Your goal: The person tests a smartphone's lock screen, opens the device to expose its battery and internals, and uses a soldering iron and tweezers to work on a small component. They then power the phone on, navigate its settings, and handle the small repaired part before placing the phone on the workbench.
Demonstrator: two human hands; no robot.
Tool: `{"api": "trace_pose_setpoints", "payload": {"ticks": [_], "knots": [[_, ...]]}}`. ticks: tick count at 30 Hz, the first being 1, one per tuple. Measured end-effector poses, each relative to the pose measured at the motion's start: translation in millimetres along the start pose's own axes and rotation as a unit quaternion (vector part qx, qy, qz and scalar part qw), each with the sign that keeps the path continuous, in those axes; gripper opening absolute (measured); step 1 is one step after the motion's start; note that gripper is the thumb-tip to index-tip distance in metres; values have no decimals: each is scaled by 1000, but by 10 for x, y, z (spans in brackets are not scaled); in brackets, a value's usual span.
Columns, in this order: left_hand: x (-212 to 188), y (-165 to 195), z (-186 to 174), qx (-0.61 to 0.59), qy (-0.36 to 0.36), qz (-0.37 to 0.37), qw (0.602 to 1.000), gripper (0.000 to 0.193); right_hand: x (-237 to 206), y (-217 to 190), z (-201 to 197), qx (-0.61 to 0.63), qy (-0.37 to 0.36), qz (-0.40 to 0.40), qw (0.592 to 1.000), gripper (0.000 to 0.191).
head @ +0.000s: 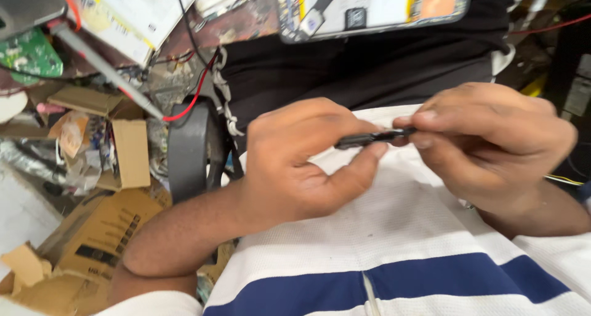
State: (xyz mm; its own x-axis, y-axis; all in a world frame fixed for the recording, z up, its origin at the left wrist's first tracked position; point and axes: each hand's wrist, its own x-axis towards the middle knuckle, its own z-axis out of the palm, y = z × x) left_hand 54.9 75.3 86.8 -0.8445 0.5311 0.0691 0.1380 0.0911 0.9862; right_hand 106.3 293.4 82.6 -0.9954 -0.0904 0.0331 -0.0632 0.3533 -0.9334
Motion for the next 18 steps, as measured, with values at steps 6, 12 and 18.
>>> {"api": "trace_pose_setpoints", "payload": {"ticks": [6, 12, 18], "knots": [[28, -15, -40, 24, -42, -28, 998, 11, -144, 300, -92, 25, 26, -69, 997, 16], [-102, -178, -9, -207, -18, -225, 952, 12, -13, 873, -643, -80, 230, -82, 966, 20], [-80, -285, -30, -306, 31, -203, 930, 15, -7, 1277, -1119, -156, 318, 17, 935, 13]]}}
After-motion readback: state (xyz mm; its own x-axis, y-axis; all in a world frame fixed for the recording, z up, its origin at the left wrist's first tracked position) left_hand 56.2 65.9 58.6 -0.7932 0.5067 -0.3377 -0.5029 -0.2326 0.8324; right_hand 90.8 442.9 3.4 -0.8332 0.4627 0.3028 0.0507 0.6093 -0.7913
